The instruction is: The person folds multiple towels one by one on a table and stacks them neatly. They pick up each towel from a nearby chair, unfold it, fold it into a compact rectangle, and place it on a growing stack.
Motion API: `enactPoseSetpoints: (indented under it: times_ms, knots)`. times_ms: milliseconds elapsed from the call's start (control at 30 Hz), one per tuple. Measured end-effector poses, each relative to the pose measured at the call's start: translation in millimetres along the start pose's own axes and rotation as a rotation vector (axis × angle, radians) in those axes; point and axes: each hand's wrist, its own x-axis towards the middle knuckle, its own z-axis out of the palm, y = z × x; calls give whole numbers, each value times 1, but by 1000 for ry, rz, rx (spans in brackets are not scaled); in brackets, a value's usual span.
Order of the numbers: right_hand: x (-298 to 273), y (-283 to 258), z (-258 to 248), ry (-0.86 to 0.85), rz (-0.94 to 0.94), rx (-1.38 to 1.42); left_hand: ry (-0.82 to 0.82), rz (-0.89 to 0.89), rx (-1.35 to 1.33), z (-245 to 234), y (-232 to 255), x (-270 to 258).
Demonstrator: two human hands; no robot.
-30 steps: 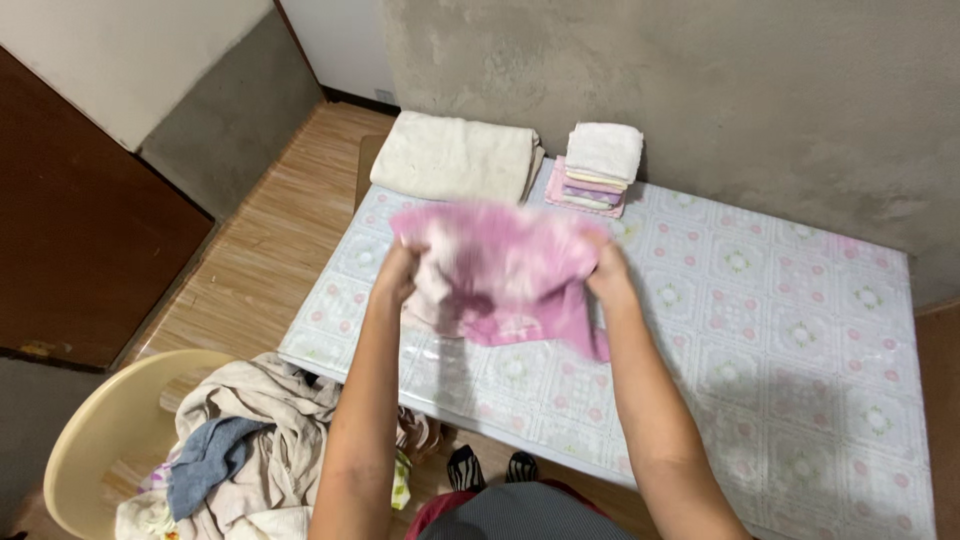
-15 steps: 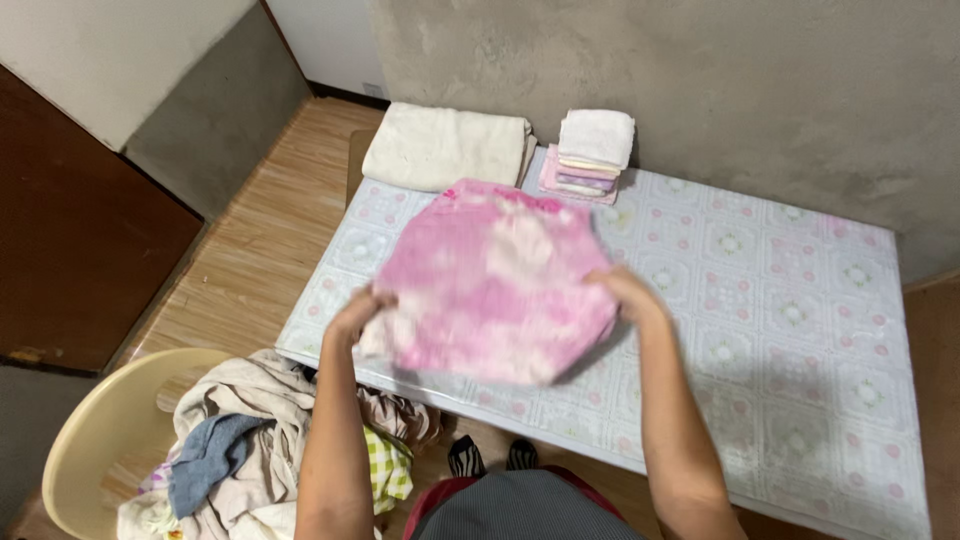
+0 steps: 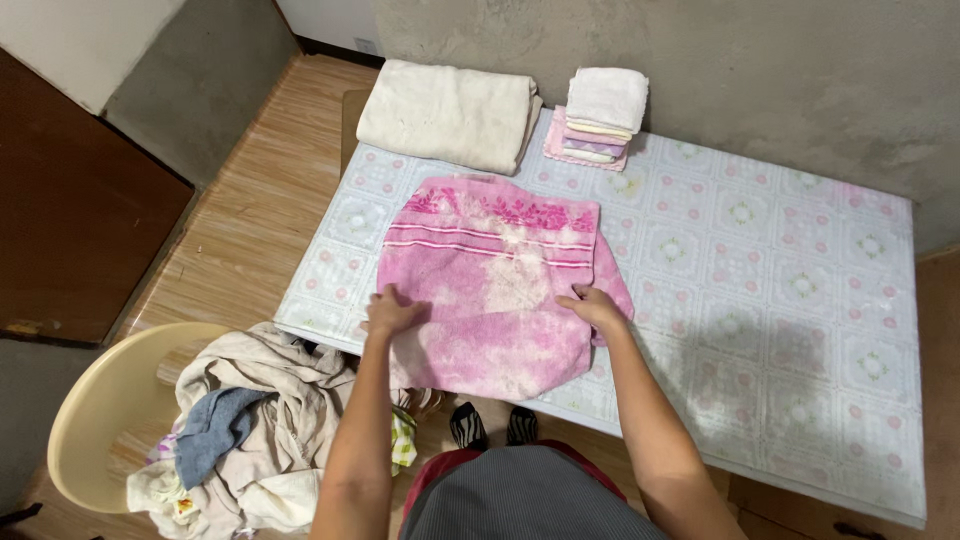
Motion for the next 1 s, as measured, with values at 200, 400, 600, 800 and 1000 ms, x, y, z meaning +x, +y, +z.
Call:
enactPoseSetpoints:
  times_ms: [200, 400, 600, 800, 1000]
  knots:
    - [-20, 36, 7, 986, 151, -386, 196, -9, 17, 16, -1, -12]
    - [17, 20, 9, 322, -100, 697, 246, 71, -43, 37, -1, -4]
    - [26, -4, 33, 549, 253, -91, 158, -57, 3, 23, 7, -22]
    - [29, 3, 22, 743, 466, -44, 190, -37, -60, 9, 9, -37]
    - [46, -23, 19, 389, -210, 235, 219, 84, -10, 19, 32, -32]
